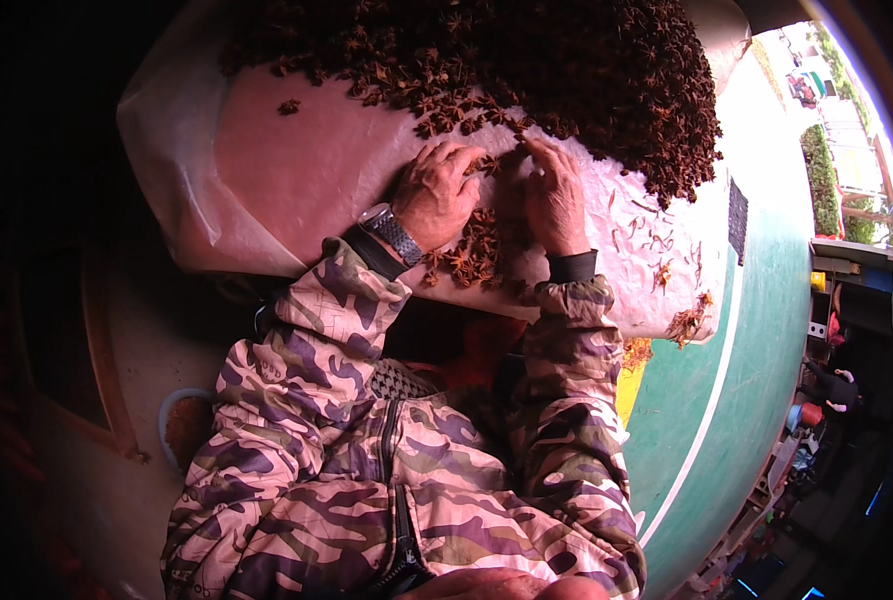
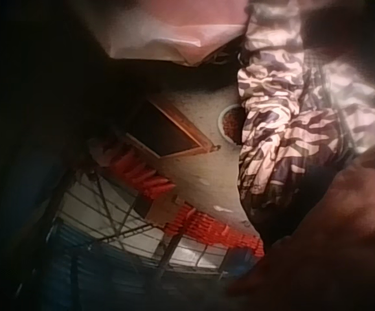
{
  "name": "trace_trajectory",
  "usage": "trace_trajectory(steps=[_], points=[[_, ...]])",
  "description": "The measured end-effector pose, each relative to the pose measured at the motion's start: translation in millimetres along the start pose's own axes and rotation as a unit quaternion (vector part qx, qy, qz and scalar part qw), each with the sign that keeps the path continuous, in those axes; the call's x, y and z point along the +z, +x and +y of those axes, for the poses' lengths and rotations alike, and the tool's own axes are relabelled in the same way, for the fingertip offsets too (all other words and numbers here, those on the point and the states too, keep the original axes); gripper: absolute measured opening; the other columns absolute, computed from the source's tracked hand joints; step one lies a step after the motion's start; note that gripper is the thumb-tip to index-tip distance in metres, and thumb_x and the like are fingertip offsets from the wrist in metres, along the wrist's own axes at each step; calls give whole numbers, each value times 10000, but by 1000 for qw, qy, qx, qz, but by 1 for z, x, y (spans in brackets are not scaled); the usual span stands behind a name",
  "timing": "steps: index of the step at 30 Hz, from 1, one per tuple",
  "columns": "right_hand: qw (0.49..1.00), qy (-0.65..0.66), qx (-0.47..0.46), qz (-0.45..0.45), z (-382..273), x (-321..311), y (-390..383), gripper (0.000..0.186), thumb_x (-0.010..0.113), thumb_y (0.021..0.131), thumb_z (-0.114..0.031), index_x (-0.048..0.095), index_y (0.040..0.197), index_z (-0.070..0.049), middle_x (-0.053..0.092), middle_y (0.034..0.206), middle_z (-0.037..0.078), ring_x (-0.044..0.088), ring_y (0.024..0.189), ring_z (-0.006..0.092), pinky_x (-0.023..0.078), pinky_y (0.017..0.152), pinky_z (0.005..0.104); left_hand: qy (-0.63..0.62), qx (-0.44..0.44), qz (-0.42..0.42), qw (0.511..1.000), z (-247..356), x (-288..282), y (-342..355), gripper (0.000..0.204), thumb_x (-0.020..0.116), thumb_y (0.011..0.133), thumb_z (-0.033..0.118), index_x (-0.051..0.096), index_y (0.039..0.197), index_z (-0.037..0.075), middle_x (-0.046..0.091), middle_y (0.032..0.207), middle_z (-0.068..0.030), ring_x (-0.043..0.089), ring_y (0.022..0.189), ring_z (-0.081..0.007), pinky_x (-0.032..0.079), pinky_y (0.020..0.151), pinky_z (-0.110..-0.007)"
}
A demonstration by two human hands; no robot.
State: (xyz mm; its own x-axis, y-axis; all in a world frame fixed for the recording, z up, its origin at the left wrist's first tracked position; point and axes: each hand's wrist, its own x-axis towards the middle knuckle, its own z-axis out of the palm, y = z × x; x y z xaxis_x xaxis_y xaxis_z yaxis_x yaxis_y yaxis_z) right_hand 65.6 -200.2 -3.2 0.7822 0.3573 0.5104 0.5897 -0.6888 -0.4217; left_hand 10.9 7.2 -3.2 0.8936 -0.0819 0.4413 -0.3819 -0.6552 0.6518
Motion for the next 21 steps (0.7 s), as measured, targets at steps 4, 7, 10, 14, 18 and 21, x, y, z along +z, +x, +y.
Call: trace_trajectory(steps=[4, 7, 10, 14, 18, 21], points=[[939, 271, 185, -101, 3, -10, -5, 484, 560, 821, 100, 676, 1264, -58, 733, 1121, 124, 711, 958, 283, 568, 854, 364, -92, -79, -54, 991, 9, -10, 2, 332, 583, 956, 104, 620, 1271, 4, 719, 985, -190, 697, 933, -368, 568, 855, -451], [964, 188, 188, -27, 9, -7, 1, 506, 580, 806, 87, 667, 1281, -64, 726, 1169, 119, 704, 1007, 290, 566, 891, 376, -97, -82, -49, 991, 8, -11, 1, 353, 583, 972, 83, 596, 1315, 5, 716, 1020, -176, 707, 941, -325, 581, 837, -409], [994, -7, 34, 102, 17, 1, 17, 528, 601, 798, 68, 649, 1309, -56, 684, 1291, 138, 643, 1170, 337, 520, 1016, 422, -88, -81, -39, 992, 4, -8, 2, 364, 585, 977, 80, 592, 1334, 8, 701, 1114, -176, 700, 1006, -313, 579, 876, -398], [992, -73, 47, 94, 28, 14, 32, 512, 591, 809, 47, 644, 1311, -40, 642, 1379, 158, 580, 1272, 379, 474, 1088, 453, -25, 1, -3, 1000, 3, -4, 2, 386, 617, 960, 105, 602, 1335, 12, 667, 1255, -186, 657, 1144, -347, 538, 999, -435], [999, 28, 15, -17, 17, 13, 31, 488, 589, 812, 45, 666, 1285, -50, 667, 1344, 143, 609, 1257, 347, 491, 1054, 441, -23, 36, -43, 998, 10, 4, -3, 427, 669, 931, 140, 612, 1335, 14, 647, 1305, -189, 610, 1235, -369, 477, 1089, -463], [986, 128, 70, -74, 1, -14, 19, 404, 634, 828, 36, 687, 1221, -41, 715, 1207, 142, 680, 1115, 348, 533, 975, 421, -71, 28, -117, 990, 17, 2, -3, 408, 694, 923, 155, 636, 1305, 27, 669, 1274, -197, 630, 1203, -374, 490, 1062, -461]])
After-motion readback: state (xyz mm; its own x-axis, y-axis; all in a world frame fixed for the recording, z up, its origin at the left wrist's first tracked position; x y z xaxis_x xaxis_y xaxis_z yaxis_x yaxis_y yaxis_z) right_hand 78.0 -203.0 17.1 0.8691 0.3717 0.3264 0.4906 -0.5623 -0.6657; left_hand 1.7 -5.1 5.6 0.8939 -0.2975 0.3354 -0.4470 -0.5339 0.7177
